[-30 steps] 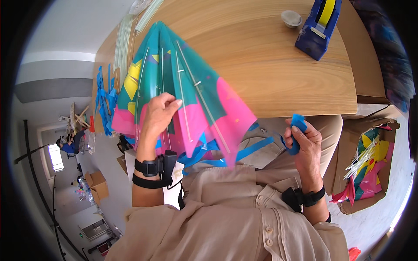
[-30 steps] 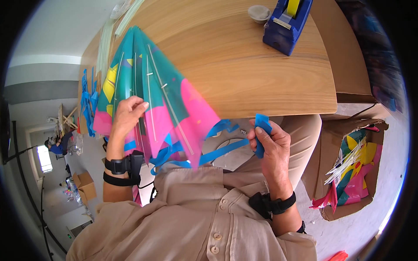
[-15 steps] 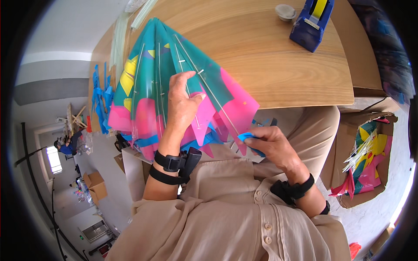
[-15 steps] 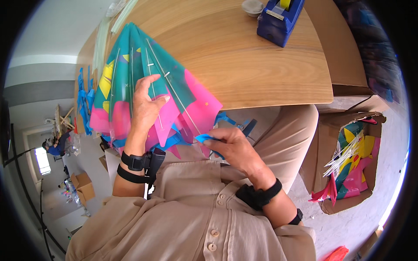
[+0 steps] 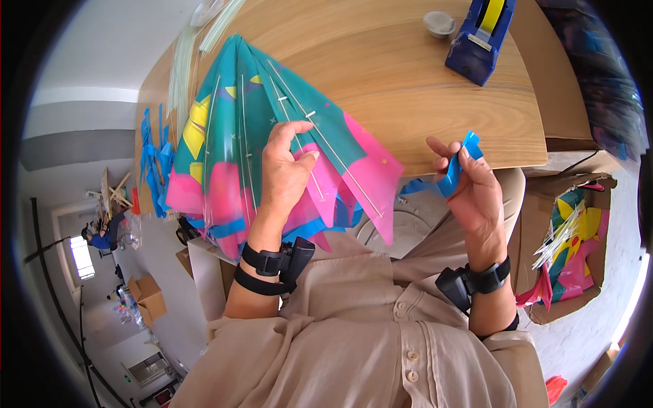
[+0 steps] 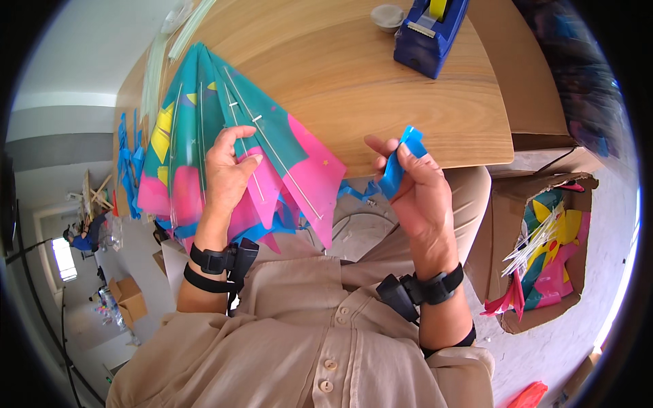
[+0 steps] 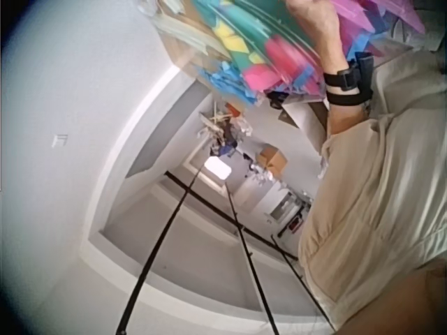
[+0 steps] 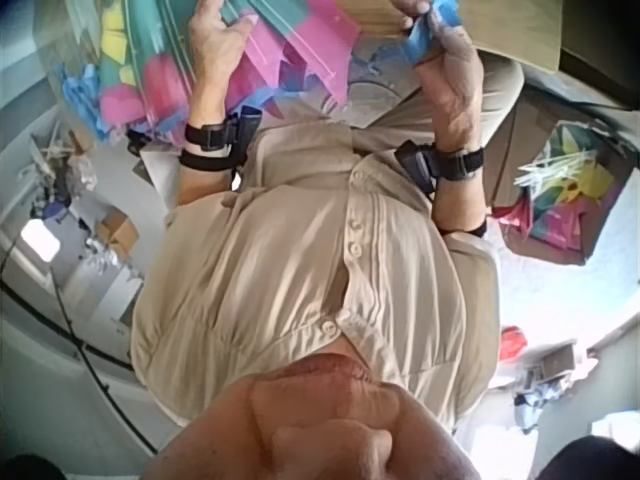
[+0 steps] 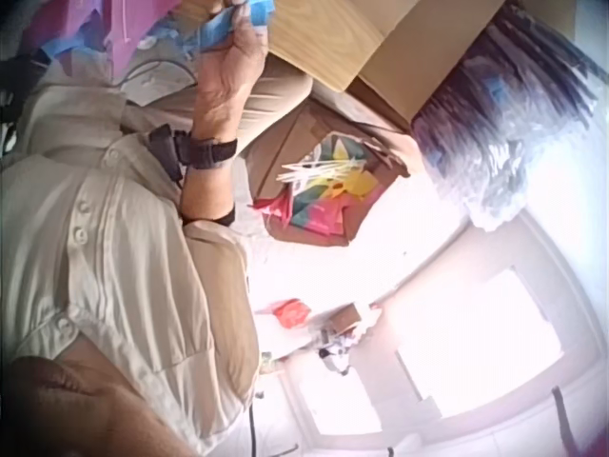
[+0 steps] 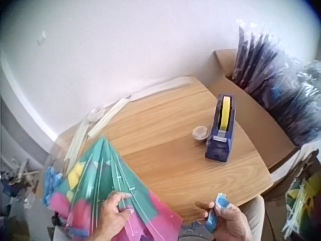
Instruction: Manually assemble plastic kites by applying tape and folding the edges.
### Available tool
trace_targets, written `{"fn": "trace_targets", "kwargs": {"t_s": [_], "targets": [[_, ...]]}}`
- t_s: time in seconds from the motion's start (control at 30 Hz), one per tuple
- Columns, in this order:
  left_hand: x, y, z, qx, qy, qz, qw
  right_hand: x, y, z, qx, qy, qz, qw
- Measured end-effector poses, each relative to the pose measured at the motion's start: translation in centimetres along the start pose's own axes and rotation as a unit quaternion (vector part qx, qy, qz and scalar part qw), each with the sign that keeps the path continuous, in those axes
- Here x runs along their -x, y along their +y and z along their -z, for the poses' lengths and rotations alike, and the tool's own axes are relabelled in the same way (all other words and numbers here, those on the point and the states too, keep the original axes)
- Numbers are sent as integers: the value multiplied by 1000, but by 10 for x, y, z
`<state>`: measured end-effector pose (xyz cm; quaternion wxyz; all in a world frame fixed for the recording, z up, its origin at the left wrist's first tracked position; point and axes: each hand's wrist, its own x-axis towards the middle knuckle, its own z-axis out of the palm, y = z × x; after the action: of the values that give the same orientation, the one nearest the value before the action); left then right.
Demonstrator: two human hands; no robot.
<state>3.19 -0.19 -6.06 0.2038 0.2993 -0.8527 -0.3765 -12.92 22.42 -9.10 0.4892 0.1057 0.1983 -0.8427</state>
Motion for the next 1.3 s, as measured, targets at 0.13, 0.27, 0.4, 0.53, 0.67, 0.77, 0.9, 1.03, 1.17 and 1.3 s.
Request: {"fn": "trace_targets", "kwargs": {"t_s": [0.13, 0.27, 0.4, 0.53, 0.67, 0.77, 0.9, 1.03, 1.17, 1.3], "targets": [[-6, 14, -9, -12, -1, 23, 1000, 32, -2, -35, 484, 4, 148, 863], [-18, 27, -11, 118, -2, 44, 992, 54, 7, -58, 767, -289, 194, 540], [-32, 39, -15, 315, -12, 63, 947, 47, 18, -55, 816, -251, 241, 460], [-45, 46, -25, 307, -34, 62, 949, 21, 14, -37, 737, -111, 313, 589], [-53, 47, -38, 329, -46, 64, 941, 2, 4, -26, 734, -61, 315, 598], [-56, 43, -43, 324, -48, 74, 942, -13, 1, -19, 748, -9, 314, 584], [-55, 32, -31, 293, -76, 86, 949, -34, -6, -5, 681, 26, 233, 694], [-41, 23, -14, 250, -101, 122, 955, -47, -12, 2, 554, 59, 154, 816], [-31, 22, -6, 244, -98, 126, 957, -46, -14, -8, 549, 77, 113, 825], [-33, 27, -15, 223, -96, 76, 967, -36, -4, -25, 626, 77, 122, 766]]}}
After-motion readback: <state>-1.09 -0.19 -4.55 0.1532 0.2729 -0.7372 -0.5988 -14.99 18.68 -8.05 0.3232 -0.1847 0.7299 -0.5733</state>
